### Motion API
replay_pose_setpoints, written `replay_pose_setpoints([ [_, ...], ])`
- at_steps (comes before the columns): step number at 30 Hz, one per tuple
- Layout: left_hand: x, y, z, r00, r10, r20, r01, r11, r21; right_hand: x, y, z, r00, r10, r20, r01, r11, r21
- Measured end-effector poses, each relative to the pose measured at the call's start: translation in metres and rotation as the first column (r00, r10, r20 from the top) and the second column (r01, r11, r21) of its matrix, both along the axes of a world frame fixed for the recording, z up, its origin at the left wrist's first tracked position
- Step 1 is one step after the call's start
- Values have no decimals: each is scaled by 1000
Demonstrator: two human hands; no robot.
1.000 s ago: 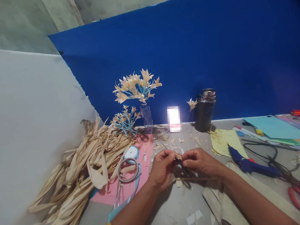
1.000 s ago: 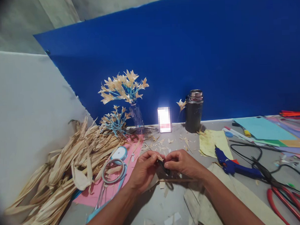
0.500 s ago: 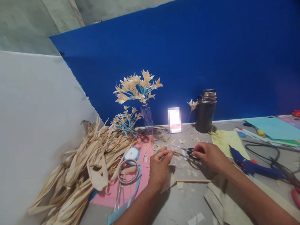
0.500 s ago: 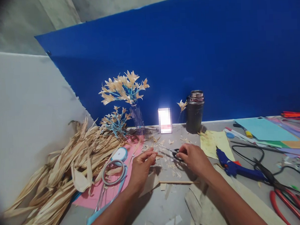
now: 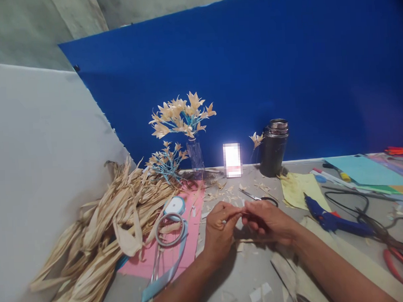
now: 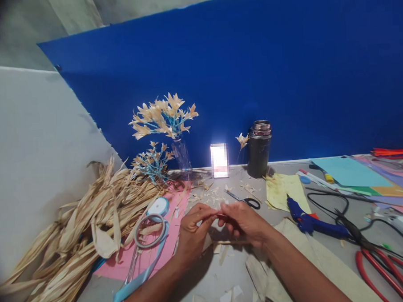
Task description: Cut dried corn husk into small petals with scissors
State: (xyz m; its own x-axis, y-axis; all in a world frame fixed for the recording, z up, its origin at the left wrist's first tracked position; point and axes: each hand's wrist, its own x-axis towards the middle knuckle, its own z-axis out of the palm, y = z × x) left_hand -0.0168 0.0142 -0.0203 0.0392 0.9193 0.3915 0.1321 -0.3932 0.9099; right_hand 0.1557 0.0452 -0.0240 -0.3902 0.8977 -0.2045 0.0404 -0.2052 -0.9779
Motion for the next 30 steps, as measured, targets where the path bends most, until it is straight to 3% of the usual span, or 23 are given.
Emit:
replay_pose_setpoints([
  [2,0,0,-2,1000,-31,7,31,999,-10,-3,-1,-2,994,-34,-102,31,999,-39],
  [4,1,0,-3,994,-49,102,60,992,-109,-2,1,-1,990,-95,-101,96,995,9],
  [7,3,2,-5,944,-56,326,173,924,-340,0,2,6,982,-164,-92,172,982,83],
  [10,5,3,-8,911,-58,408,250,865,-435,-2,-1,12,984,-173,-51,179,971,157],
  [12,6,4,-9,906,-63,419,269,850,-454,-4,-3,12,985,-167,-49,173,972,160],
  [17,4,6,-11,875,-43,482,301,828,-472,-1,-3,7,968,-148,-201,149,989,-7],
  [24,4,5,-10,864,-80,497,334,830,-447,-6,-11,11,975,-128,-180,142,988,66],
  [30,4,2,-4,744,-181,644,528,749,-400,-7,-15,12,882,-11,-472,-39,995,-97],
])
